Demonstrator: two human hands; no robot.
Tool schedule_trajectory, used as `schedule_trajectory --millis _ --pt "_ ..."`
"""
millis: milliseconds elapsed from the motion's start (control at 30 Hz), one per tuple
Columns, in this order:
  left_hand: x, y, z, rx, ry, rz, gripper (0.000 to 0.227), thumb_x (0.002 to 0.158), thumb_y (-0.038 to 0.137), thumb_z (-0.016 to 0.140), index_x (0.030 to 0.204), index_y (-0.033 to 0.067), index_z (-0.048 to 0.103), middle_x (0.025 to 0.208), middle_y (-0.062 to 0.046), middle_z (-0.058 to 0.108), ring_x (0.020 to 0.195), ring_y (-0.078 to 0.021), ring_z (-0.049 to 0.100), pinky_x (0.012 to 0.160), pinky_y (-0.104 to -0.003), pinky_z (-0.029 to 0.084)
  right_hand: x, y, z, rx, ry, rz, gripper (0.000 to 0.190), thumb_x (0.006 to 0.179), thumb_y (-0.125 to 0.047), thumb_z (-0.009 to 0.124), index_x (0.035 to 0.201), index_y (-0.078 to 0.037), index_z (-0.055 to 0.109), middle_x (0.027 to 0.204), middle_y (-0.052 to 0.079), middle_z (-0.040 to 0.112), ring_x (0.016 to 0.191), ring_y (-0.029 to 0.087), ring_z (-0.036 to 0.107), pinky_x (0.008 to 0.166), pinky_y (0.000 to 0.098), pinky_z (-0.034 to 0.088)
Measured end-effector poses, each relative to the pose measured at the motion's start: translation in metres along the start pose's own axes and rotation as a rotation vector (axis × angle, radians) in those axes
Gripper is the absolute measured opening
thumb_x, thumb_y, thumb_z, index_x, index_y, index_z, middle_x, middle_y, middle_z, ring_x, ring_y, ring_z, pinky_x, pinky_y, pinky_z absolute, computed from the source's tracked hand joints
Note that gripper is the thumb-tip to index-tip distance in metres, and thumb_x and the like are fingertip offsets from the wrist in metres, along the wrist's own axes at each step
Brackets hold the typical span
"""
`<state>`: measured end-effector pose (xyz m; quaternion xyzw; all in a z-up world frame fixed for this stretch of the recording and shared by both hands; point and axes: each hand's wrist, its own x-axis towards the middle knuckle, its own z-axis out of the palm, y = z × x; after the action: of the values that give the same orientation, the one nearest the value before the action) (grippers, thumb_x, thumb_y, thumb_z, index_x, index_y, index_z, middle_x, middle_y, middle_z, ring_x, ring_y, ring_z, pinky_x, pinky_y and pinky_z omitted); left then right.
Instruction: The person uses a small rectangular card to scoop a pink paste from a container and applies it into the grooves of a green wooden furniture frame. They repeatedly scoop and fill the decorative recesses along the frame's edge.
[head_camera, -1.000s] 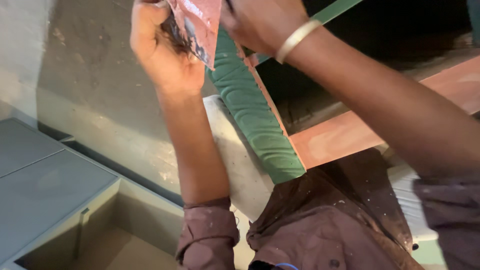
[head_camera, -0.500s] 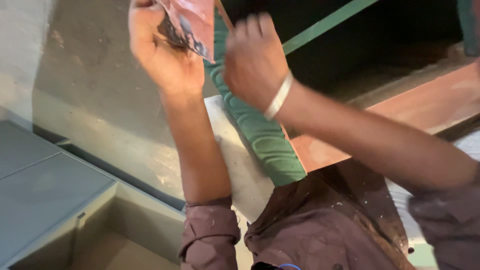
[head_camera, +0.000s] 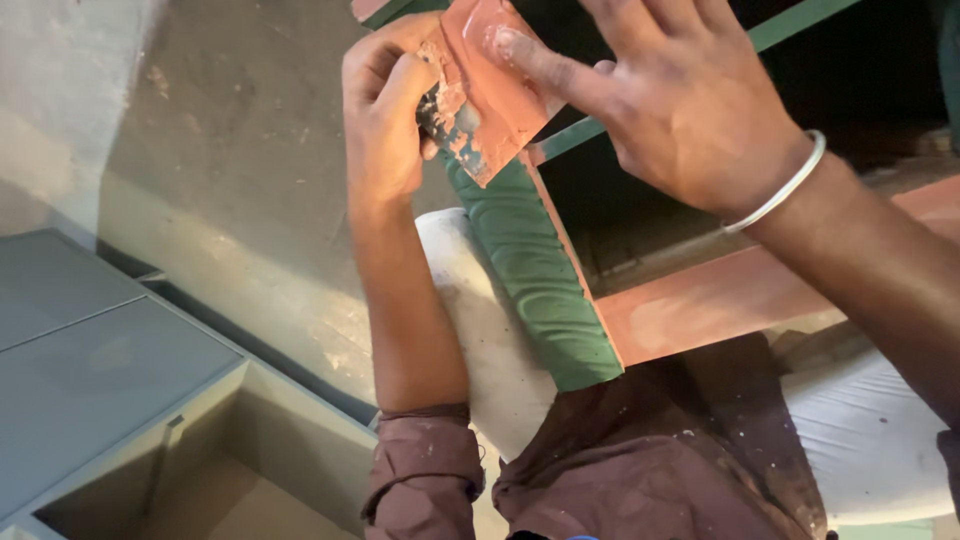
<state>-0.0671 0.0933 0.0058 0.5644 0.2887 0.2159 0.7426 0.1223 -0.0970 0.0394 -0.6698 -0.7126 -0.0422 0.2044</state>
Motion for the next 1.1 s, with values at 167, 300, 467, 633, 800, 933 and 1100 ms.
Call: schedule_trajectory --millis 167,300,467,633,800,933,1100 --pt "-0.004 0.001 -0.003 0.011 0.029 0.014 0.028 0.098 0.004 0.051 0.112 -0.0072 0.072 0.077 -0.005 0.063 0.052 -0.0066 0.046 0.041 -0.025 0.030 0.011 -0.008 0.005 0.022 -0.008 0.020 0.078 0.091 0.006 0.062 0.163 -0.024 0.052 0.149 0.015 0.050 0.132 0.035 0.050 0.103 0.0471 0.045" --pt "0.003 -0.001 -0.004 -0.114 0.194 0.104 0.015 0.095 0.001 0.051 0.088 -0.0024 0.063 0.068 -0.008 0.059 0.047 -0.0117 0.048 0.038 -0.028 0.032 0.017 0.007 0.025 0.430 0.097 -0.009 0.069 0.081 0.012 0.059 0.142 -0.020 0.063 0.137 0.017 0.060 0.121 0.038 0.061 0.090 0.0445 0.050" --pt "0.008 -0.002 -0.007 -0.311 0.479 0.286 0.012 0.091 0.005 0.049 0.091 -0.0010 0.059 0.067 -0.006 0.053 0.053 -0.0154 0.051 0.041 -0.029 0.035 0.025 0.019 0.088 1.031 0.121 0.396 0.041 0.099 0.013 0.050 0.134 -0.004 0.064 0.120 0.016 0.071 0.108 0.032 0.071 0.092 0.0389 0.055" --pt "0.010 -0.012 0.000 -0.312 0.455 0.267 0.033 0.091 0.007 0.046 0.114 -0.0066 0.064 0.075 -0.007 0.056 0.055 -0.0141 0.049 0.041 -0.030 0.034 0.043 0.013 0.151 0.979 0.120 0.416 0.036 0.092 0.007 0.050 0.123 0.000 0.067 0.116 0.021 0.073 0.109 0.034 0.072 0.099 0.0408 0.056" --pt "0.014 -0.015 0.004 -0.312 0.530 0.251 0.035 0.088 0.009 0.046 0.114 -0.0054 0.065 0.071 -0.007 0.056 0.052 -0.0136 0.050 0.039 -0.028 0.034 0.056 -0.004 0.159 0.783 0.144 0.489 0.036 0.094 -0.001 0.056 0.128 -0.001 0.068 0.111 0.023 0.068 0.104 0.042 0.064 0.089 0.0479 0.052" --pt "0.015 -0.015 0.001 -0.345 0.511 0.272 0.022 0.091 0.007 0.048 0.105 -0.0042 0.060 0.073 -0.008 0.055 0.053 -0.0156 0.049 0.042 -0.031 0.036 0.057 -0.022 0.141 0.457 0.272 0.405 0.040 0.092 -0.006 0.061 0.131 -0.001 0.070 0.117 0.021 0.066 0.109 0.041 0.061 0.087 0.0482 0.050" --pt "0.018 -0.016 0.004 -0.359 0.498 0.295 0.025 0.089 0.007 0.047 0.105 -0.0065 0.060 0.072 -0.008 0.054 0.053 -0.0171 0.049 0.041 -0.032 0.037 0.049 -0.001 0.114 0.332 -0.112 0.382 0.020 0.085 -0.013 0.066 0.102 -0.012 0.077 0.106 0.018 0.067 0.105 0.040 0.062 0.084 0.0509 0.049"
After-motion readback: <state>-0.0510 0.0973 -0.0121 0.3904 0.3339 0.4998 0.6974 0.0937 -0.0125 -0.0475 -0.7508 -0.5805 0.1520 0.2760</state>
